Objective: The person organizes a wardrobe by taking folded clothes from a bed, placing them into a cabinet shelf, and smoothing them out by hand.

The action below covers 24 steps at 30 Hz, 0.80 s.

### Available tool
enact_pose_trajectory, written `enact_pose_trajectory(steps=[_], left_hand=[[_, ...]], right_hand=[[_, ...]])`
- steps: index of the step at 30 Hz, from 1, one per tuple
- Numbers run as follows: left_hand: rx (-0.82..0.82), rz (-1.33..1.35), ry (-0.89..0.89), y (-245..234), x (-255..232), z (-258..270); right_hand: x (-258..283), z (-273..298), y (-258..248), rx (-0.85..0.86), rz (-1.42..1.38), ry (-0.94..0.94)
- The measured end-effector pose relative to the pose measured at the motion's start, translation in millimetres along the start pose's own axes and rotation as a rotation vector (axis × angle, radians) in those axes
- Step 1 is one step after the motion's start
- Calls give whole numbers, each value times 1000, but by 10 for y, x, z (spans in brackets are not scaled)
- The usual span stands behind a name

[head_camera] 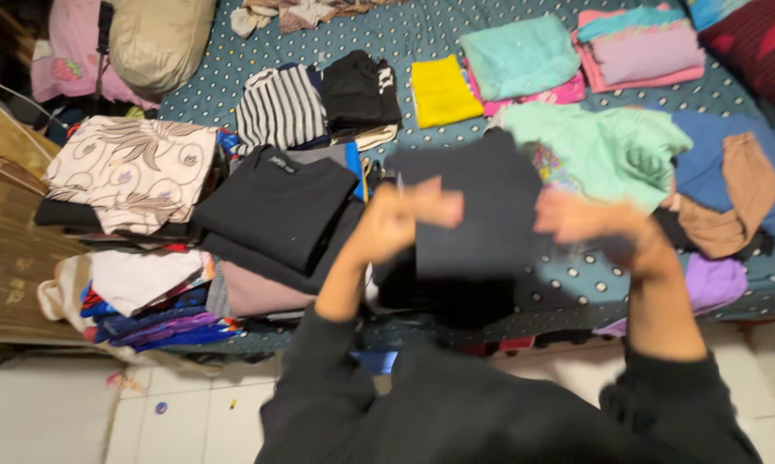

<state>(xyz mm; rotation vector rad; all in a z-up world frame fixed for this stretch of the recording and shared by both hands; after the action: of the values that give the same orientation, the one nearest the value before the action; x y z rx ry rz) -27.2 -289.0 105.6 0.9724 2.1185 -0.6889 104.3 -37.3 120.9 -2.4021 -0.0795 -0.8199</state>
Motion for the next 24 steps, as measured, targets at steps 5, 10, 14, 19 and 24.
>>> enact_pose_trajectory(steps=[5,10,14,19,24], left_hand=[[-17,134,-493,478,392,1369],[55,79,-359,679,86,1852],[102,91,-398,654,177,1946],[-454,-124,-397,181,815,1644],[-708,-439,-490,-63,1208,1212]], right_hand=[[-441,616,1271,182,119,610],[-67,979,1592,101,-4,578],[-259,1249,1699,-30,-50,754],[-1238,1463,1253,-597,121,1070],[-2067,1116,919,-754,37,1016]])
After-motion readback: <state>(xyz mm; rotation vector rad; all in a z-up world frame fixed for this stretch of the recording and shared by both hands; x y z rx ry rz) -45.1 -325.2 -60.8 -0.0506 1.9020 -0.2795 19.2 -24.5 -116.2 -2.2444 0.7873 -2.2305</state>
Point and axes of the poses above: each hand's wrist, its own z-axis away from the middle knuckle, its own y-axis out of the palm, x = y × z, the point moved 9 cm from there along -z, towards the middle knuckle, and after that the axes turned 8 degrees about z, right-handed, at the moved point
